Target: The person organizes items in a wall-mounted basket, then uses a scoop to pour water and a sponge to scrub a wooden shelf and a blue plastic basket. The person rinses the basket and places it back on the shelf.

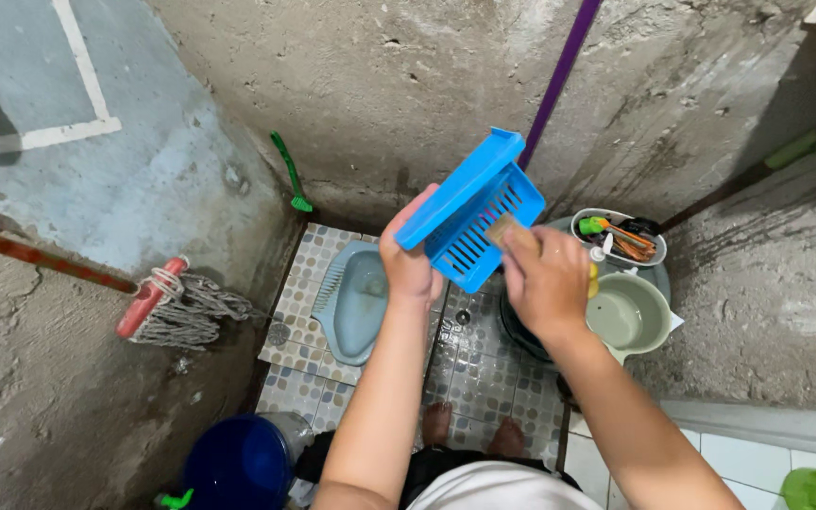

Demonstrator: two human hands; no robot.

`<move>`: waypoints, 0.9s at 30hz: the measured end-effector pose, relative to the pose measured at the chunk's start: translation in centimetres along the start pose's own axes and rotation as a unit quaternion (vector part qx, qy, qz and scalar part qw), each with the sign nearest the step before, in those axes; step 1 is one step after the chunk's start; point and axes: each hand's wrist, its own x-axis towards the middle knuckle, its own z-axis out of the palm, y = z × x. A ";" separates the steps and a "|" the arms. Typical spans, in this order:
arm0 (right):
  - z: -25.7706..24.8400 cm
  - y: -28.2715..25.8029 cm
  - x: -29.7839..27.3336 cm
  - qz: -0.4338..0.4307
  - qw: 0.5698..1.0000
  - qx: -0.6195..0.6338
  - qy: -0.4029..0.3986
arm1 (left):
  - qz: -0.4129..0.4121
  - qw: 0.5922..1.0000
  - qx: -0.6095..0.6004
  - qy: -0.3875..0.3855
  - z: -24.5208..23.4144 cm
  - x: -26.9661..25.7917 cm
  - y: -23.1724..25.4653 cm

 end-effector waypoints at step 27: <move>7.9 0.2 -1.0 0.443 0.716 0.488 0.229 | -0.096 0.917 -0.379 -0.076 -0.5 -2.3 0.8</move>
